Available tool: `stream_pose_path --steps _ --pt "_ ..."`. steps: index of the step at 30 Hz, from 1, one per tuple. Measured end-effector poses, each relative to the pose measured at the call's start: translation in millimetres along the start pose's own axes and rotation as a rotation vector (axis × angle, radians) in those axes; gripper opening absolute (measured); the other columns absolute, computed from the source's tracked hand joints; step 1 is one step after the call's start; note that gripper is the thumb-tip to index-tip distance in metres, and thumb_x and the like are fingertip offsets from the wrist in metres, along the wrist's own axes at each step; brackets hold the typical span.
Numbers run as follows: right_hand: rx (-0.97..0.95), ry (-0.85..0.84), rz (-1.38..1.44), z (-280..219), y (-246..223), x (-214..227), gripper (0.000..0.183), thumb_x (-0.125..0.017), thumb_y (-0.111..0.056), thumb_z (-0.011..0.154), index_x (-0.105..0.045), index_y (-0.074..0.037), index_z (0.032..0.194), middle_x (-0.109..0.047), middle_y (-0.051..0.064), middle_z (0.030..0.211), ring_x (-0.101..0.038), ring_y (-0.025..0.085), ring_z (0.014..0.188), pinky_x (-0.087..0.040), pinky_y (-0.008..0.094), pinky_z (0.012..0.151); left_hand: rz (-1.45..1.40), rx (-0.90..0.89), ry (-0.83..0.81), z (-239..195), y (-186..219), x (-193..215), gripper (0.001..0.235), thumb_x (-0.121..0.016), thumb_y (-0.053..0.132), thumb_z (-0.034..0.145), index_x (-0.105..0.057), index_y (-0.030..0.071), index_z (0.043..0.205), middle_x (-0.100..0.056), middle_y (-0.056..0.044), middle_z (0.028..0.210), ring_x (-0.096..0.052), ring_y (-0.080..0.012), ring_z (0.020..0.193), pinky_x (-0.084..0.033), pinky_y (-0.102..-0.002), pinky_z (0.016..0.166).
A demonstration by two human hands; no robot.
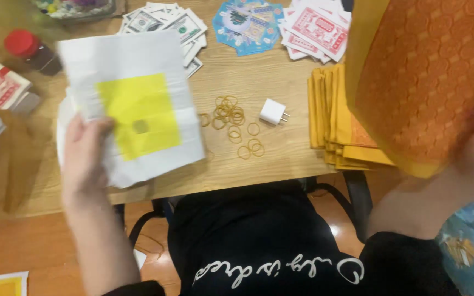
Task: The person repeatedly assembles small packs of paper money by placing red, blue, and green bills into yellow envelopes and white paper wrappers. The person folds the wrappers around the bills and stacks the completed packs on the right side of the table.
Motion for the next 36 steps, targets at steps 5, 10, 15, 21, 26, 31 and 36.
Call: stream_pose_path --steps 5,10,15,21,26,31,36 --pt "-0.691 -0.286 0.509 -59.2 32.9 -101.8 0.057 -0.049 0.006 0.102 -0.024 -0.008 0.152 -0.031 0.009 0.153 -0.038 0.002 0.071 -0.034 0.014 0.061 -0.424 0.06 -0.228 -50.8 -4.0 -110.3 0.029 -0.061 0.023 0.086 -0.066 0.004 0.107 -0.071 -0.01 0.104 -0.065 -0.0153 0.096 -0.052 -0.027 0.085" --pt "-0.676 -0.41 0.512 -85.6 47.1 -151.1 0.052 -0.054 0.0 0.101 -0.033 -0.01 0.147 -0.057 0.013 0.122 -0.064 0.021 0.103 -0.061 0.037 0.086 -0.391 -0.186 -0.387 -70.5 -0.7 -149.3 0.046 -0.038 0.036 0.106 -0.057 0.003 0.131 -0.057 -0.015 0.127 -0.047 -0.0198 0.121 -0.041 -0.041 0.106" --pt "-0.632 -0.44 0.401 -83.4 55.1 -143.6 0.053 -0.053 0.001 0.103 -0.031 -0.013 0.149 -0.061 0.02 0.118 -0.065 0.024 0.098 -0.062 0.038 0.079 -0.285 -0.115 -0.402 -76.2 -4.2 -149.6 0.07 -0.029 0.053 0.104 -0.048 -0.006 0.138 -0.046 -0.028 0.139 -0.04 -0.0347 0.132 -0.029 -0.05 0.112" --pt "-0.612 -0.45 0.454 -81.3 51.6 -145.0 0.053 -0.05 0.0 0.104 -0.027 -0.014 0.15 -0.059 0.02 0.12 -0.064 0.026 0.105 -0.061 0.039 0.085 -0.296 -0.276 -0.434 -86.3 21.9 -154.2 0.069 -0.041 0.052 0.1 -0.048 -0.006 0.138 -0.051 -0.026 0.136 -0.044 -0.0339 0.131 -0.034 -0.052 0.111" --pt "-0.377 -0.355 0.053 -46.2 -23.2 -132.1 0.036 -0.05 -0.002 0.105 -0.035 -0.008 0.137 -0.053 0.016 0.122 -0.053 0.025 0.112 -0.046 0.036 0.091 -0.014 -0.819 -0.427 -122.1 60.7 -147.0 0.023 -0.046 0.011 0.1 -0.044 0.007 0.078 -0.036 0.0 0.059 -0.032 -0.0123 0.047 -0.026 -0.028 0.044" --pt "-1.018 -0.379 0.688 -48.6 -57.1 -122.2 0.1 -0.054 -0.071 0.071 -0.046 0.003 0.137 -0.056 0.025 0.132 -0.06 0.037 0.117 -0.052 0.047 0.097 0.708 -1.652 -0.095 -183.1 101.0 -155.1 0.027 -0.054 0.031 0.108 -0.053 0.024 0.134 -0.065 -0.015 0.129 -0.073 -0.0301 0.112 -0.065 -0.037 0.088" --pt "-1.094 -0.614 0.334 -69.4 6.2 -97.6 0.072 -0.067 -0.013 0.066 -0.049 0.0 0.134 -0.062 0.017 0.127 -0.063 0.029 0.11 -0.053 0.042 0.095 0.937 -1.793 -0.122 -183.8 84.6 -168.1 0.033 -0.045 0.035 0.109 -0.047 0.026 0.14 -0.06 -0.014 0.133 -0.067 -0.0299 0.118 -0.059 -0.041 0.089"
Point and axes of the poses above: each hand's wrist, its own z-axis towards the middle knuckle, its own x-axis out of the back of the hand, y = z × x, the point moved 7 cm from there along z, towards the middle knuckle
